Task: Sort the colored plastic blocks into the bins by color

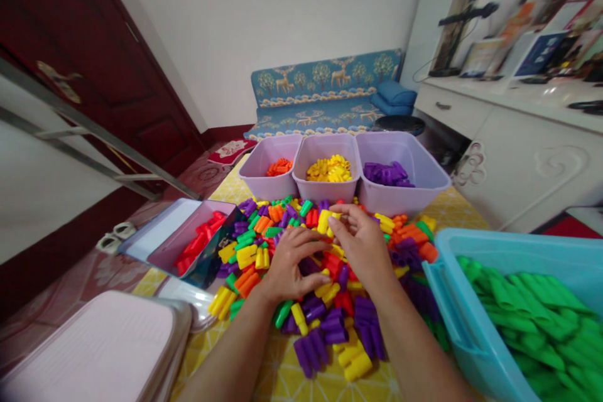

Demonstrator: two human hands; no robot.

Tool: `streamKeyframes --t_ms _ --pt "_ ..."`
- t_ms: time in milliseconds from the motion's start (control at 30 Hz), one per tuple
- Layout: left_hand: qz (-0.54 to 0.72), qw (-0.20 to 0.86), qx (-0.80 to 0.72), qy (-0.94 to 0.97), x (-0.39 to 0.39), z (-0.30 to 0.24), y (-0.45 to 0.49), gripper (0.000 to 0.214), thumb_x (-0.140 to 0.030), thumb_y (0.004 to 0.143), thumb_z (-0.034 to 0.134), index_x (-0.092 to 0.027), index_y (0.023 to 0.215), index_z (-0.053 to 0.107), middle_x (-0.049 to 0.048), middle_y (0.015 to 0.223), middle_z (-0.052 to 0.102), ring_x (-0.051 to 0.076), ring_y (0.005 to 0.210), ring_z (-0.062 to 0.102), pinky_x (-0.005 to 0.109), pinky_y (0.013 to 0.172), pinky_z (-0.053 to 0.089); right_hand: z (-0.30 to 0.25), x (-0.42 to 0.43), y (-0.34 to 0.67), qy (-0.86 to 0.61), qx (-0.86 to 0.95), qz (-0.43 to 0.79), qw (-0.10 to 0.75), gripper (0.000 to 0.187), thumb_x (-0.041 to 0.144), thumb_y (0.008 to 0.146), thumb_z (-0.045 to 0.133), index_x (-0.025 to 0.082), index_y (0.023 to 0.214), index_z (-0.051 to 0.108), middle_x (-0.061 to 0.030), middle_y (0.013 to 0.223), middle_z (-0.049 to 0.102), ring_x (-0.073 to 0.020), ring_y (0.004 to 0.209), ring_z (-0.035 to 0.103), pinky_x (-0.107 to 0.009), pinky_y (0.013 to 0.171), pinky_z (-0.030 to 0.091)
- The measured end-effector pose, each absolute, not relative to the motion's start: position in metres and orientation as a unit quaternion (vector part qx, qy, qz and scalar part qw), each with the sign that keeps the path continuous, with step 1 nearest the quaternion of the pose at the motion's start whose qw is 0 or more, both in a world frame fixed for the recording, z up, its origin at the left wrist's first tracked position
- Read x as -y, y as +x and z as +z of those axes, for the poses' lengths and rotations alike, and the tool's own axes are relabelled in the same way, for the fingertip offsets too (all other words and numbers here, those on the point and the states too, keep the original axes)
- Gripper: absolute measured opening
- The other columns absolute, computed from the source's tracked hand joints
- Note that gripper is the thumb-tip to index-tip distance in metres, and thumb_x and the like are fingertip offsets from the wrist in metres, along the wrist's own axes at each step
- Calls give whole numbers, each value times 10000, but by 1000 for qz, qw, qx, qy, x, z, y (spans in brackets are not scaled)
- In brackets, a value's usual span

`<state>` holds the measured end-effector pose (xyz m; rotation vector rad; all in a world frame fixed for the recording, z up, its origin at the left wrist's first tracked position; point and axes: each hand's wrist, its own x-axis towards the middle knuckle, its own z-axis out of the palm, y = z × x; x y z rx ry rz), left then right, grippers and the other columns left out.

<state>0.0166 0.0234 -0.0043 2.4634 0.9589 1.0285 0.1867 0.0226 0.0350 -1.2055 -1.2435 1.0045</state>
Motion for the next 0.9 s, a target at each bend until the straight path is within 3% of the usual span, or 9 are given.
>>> streamKeyframes --t_ms 133,267,400,500,600,733,833,900 --pt "330 127 -331 875 -25 -6 17 605 -700 600 694 -282 1037 715 72 1075 664 277 1046 523 431 927 358 39 -22 196 -507 597 469 409 318 358 746 632 162 996 649 -6 692 643 -107 525 560 -221 480 450" --pt "337 128 -308 880 -23 -5 19 746 -724 500 732 -289 1104 692 75 1151 648 283 1067 516 442 959 356 38 -24 205 -536 592 454 396 308 341 734 621 157 980 649 -27 731 670 -121 551 584 -227 484 454" --pt "341 137 -312 876 -21 -4 21 535 -573 662 730 -289 1112 678 75 1167 651 267 1078 535 447 981 370 34 -26 211 -568 593 395 411 311 339 738 589 173 998 627 -20 700 658 -153 585 611 -246 495 462" --pt "379 144 -335 850 -22 -11 22 292 -402 780 679 -243 1024 693 78 989 702 239 959 592 418 909 428 36 -24 210 -581 611 341 415 310 333 750 566 184 1020 601 9 637 628 -144 530 584 -243 476 438" --pt "445 144 -378 799 -26 -21 22 199 -331 810 660 -207 965 682 70 857 704 215 844 619 370 804 473 43 -18 208 -584 633 326 389 193 313 743 569 187 876 629 19 584 613 -125 478 550 -225 438 389" --pt "527 138 -437 716 -29 -28 21 150 -270 832 638 -198 961 661 57 902 711 194 862 643 336 803 493 51 -13 205 -579 631 368 362 130 313 719 622 184 724 628 32 506 563 -108 437 517 -198 385 328" --pt "552 144 -466 676 -30 -27 20 178 -218 857 585 -201 1021 650 56 966 709 190 913 650 321 827 502 57 -14 200 -542 558 433 456 255 347 729 652 192 929 623 3 656 657 -131 499 601 -214 433 441" --pt "561 150 -479 659 -31 -27 19 208 -205 862 570 -202 1057 642 56 1008 703 188 943 646 317 848 500 60 -17 196 -474 495 441 580 472 345 727 680 242 1163 530 -52 1013 697 -176 757 695 -270 616 552"
